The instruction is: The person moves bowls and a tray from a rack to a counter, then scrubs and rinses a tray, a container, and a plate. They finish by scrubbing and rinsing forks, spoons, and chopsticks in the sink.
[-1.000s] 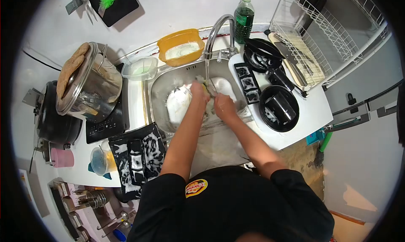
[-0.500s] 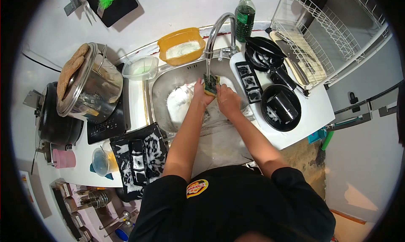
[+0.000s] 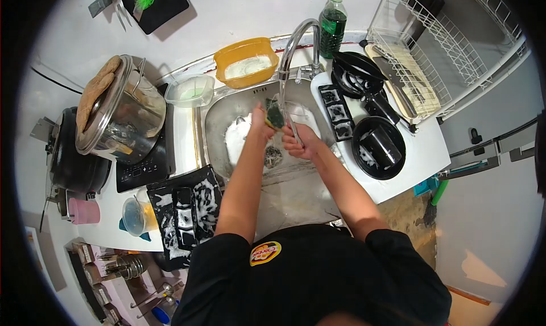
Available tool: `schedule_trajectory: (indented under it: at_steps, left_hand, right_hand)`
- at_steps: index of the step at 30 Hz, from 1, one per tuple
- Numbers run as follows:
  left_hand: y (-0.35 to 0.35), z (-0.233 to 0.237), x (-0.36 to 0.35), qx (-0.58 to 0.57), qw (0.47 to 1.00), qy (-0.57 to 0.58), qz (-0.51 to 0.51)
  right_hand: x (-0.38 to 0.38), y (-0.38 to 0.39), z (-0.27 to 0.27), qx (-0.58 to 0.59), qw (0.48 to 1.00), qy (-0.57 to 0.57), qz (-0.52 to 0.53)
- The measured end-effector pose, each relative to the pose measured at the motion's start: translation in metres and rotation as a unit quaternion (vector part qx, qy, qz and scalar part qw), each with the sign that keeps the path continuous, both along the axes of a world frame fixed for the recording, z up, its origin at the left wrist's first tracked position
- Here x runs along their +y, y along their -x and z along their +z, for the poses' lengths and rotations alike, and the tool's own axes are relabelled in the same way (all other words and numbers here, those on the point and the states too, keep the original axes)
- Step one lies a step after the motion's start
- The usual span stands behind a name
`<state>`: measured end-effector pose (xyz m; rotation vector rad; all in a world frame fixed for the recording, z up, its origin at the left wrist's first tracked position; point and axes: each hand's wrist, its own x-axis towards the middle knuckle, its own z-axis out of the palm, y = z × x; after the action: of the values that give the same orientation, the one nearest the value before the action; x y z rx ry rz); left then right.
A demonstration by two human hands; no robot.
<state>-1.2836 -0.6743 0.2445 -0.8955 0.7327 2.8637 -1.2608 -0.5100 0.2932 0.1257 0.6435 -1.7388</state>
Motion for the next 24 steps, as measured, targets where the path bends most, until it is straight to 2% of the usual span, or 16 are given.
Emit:
schedule_trajectory:
  at_steps: [3, 4, 6, 7, 9, 10, 11, 12, 13, 14, 16, 18, 20, 21, 23, 24]
  left_hand:
    - [-0.001, -0.013, 0.012, -0.02, 0.999, -0.05, 0.008]
    - [-0.002, -0.017, 0.007, 0.064, 0.99, -0.123, -0.025]
    - [-0.005, -0.023, -0.005, 0.228, 0.932, -0.265, -0.091]
    - [-0.006, 0.005, -0.003, 0.104, 0.972, -0.207, -0.026]
    - [-0.004, 0.021, -0.007, 0.092, 0.985, -0.144, 0.036]
    - [-0.002, 0.029, -0.012, 0.086, 0.988, -0.112, 0.065]
    - [0.001, 0.042, -0.023, 0.092, 0.994, -0.043, 0.042]
    - [0.006, 0.058, -0.033, 0.097, 0.995, 0.025, 0.02]
    - [0.007, 0.089, -0.033, 0.099, 0.991, 0.092, 0.022]
    - [0.006, 0.122, -0.033, 0.098, 0.982, 0.158, 0.026]
    - [0.021, 0.156, -0.059, 0.15, 0.958, 0.244, -0.001]
    - [0.036, 0.194, -0.066, 0.169, 0.909, 0.366, 0.106]
    - [0.066, 0.196, -0.085, 0.112, 0.8, 0.581, 0.102]
    - [0.078, 0.192, -0.096, 0.079, 0.726, 0.676, 0.099]
    - [0.094, 0.172, -0.116, 0.093, 0.629, 0.771, -0.027]
    - [0.102, 0.158, -0.124, 0.098, 0.573, 0.808, -0.092]
  right_hand:
    - [-0.01, -0.002, -0.008, -0.134, 0.985, 0.111, 0.013]
    - [-0.012, -0.006, -0.008, -0.16, 0.978, 0.131, 0.031]
    - [-0.012, -0.015, -0.006, -0.168, 0.971, 0.16, 0.056]
    - [-0.011, -0.02, -0.004, -0.151, 0.972, 0.169, 0.061]
    - [-0.004, -0.027, -0.005, -0.13, 0.973, 0.171, 0.081]
    - [0.001, -0.031, 0.01, 0.004, 0.998, 0.008, 0.054]
    - [0.009, -0.036, 0.038, 0.138, 0.978, -0.156, 0.024]
    - [0.017, -0.037, 0.054, 0.263, 0.912, -0.315, -0.006]
    - [0.032, -0.023, 0.054, 0.474, 0.797, -0.373, -0.036]
    - [0.047, -0.007, 0.066, 0.57, 0.722, -0.376, -0.108]
    - [0.077, 0.028, 0.091, 0.712, 0.527, -0.414, -0.209]
    - [0.097, 0.056, 0.118, 0.635, 0.434, -0.625, -0.133]
    - [0.114, 0.086, 0.116, 0.64, 0.366, -0.67, -0.084]
    - [0.121, 0.096, 0.113, 0.644, 0.352, -0.677, -0.062]
    - [0.126, 0.108, 0.109, 0.648, 0.326, -0.688, -0.019]
    - [0.126, 0.109, 0.108, 0.658, 0.29, -0.694, -0.028]
